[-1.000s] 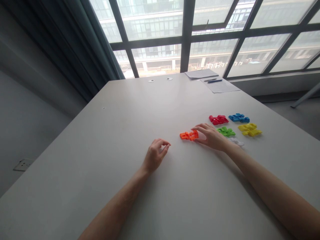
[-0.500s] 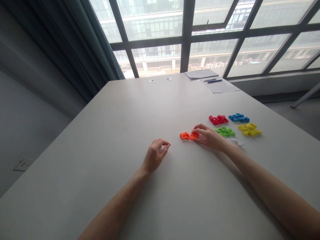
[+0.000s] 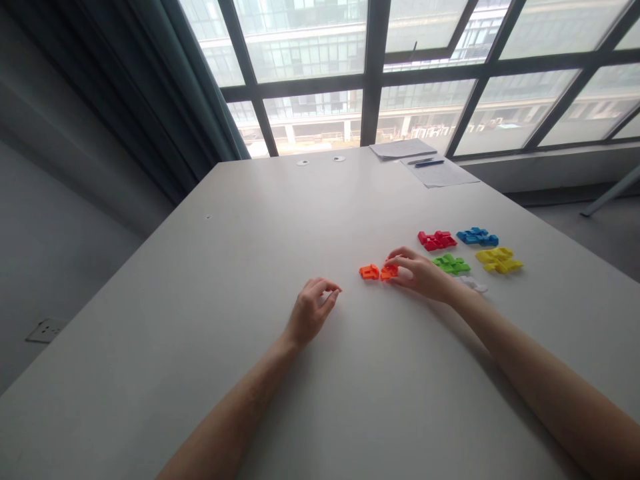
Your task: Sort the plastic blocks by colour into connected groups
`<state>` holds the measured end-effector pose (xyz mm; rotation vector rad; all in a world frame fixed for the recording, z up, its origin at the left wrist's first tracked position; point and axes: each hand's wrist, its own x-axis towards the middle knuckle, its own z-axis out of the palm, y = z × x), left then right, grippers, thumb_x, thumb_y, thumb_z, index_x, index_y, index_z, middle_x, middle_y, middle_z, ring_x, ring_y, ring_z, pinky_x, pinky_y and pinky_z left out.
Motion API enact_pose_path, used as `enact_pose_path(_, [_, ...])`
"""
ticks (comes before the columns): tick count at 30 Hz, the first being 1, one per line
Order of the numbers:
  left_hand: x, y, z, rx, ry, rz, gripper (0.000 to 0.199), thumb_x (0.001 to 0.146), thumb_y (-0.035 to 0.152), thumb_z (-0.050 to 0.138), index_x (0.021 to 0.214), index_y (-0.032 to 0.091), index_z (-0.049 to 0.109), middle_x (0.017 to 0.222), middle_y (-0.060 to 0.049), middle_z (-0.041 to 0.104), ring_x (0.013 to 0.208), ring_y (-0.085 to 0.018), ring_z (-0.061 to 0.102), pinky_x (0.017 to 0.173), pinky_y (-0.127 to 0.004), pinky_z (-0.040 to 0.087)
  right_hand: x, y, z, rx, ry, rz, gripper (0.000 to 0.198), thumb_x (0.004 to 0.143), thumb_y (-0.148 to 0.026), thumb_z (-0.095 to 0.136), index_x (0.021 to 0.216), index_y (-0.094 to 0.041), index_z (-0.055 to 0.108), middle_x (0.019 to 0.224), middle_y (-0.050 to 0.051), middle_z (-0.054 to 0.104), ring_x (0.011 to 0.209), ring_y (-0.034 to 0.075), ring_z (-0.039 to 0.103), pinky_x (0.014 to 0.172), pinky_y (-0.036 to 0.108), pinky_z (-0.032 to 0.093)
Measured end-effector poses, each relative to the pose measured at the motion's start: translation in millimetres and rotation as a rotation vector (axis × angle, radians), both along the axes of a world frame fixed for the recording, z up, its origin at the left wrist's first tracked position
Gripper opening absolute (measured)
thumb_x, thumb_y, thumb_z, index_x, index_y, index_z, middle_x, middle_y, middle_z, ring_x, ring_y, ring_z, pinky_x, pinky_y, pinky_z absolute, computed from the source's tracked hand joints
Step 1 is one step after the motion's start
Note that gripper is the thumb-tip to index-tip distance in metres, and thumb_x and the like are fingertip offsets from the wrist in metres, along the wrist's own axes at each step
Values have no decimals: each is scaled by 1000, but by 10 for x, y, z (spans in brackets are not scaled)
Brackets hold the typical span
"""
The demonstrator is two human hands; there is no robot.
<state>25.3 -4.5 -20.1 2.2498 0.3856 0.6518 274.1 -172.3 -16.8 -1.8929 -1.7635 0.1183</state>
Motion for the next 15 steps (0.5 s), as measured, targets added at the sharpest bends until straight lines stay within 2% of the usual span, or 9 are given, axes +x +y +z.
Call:
enact_pose_path(8, [2,-3,8,-8,5,-3,13,91,22,51,85,19,63,88,-5,65,90,-18,57,77,-30,46,-22,5,-12,-41,32,-15,22,87,-37,59,101,-20,64,115,11,56,76,16,64,74,34,54])
enact_pose_path(15, [1,0,0,5,6,0,13,91,22,52,86,20,63,88,-4,65,89,-18,58,78,-30,46,-29,1,-8,9,46,-22,22,85,-38,61,100,-22,65,116,11,58,84,18,65,76,34,55])
